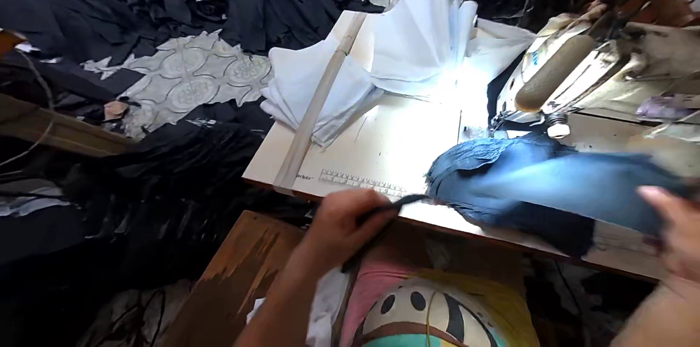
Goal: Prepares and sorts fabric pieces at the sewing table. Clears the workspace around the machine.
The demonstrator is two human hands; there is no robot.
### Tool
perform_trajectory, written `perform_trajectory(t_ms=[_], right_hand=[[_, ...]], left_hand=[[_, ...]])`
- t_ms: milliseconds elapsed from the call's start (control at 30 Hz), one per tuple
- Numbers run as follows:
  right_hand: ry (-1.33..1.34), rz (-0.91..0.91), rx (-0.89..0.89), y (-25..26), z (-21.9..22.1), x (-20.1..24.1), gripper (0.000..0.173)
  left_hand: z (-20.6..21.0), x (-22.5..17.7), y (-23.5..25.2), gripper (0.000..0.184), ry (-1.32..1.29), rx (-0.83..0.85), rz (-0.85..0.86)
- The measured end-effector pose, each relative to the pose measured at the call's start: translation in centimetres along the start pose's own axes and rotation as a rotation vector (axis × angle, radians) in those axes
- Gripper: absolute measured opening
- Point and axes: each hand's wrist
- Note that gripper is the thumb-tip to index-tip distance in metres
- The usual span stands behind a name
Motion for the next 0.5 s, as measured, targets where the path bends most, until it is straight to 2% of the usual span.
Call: perform_trajectory(t_ms=[67, 133, 200, 267, 333, 400, 433, 500], right_hand=[[-0.377, 0.263, 0.066, 0.4, 2.5, 0.6, 0.033], [-0.547, 0.305, 0.033, 0.0, 3.6, 0.5, 0.037], [-0.607, 0.161, -0.124, -1.2, 4.1, 2.2, 0.051], [-0.585, -0.104, -0.128, -2.3, 5.7, 5.1, 0.055], [-0.504, -0.373, 0.045, -3.5, 9.5, 7.6, 0.047], [-0.542, -0.550, 0.216, -4.5, 14.5, 8.2, 0.039], [-0.593, -0.555, 0.316, -4.6, 16.5, 8.1, 0.036], [-0.705, -0.369, 0.594, -4.0, 17.9, 8.6, 0.040]], left_hand=[[-0.1, 1.2, 0.6, 0.029, 0.337, 0.220, -0.148], [0.8, 1.6, 0.5, 0.028, 0.423, 0.324, -0.225], [1.6, 1.4, 0.1, 0.028, 0.457, 0.304, -0.214], [1.8, 1.2, 0.0, 0.029, 0.467, 0.267, -0.193], [1.9, 0.9, 0.0, 0.032, 0.483, 0.233, -0.165], [1.9, 0.3, 0.0, 0.033, 0.481, 0.205, -0.135], [1.8, -0.1, -0.1, 0.034, 0.464, 0.192, -0.118], [1.3, -0.9, -0.6, 0.036, 0.390, 0.158, -0.078]])
Point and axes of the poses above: each hand's wrist, its own y-axis towards the middle knuckle, its own z-axis out of the palm, x = y × z, and after that the axes turned 8 degrees about z, right-handed
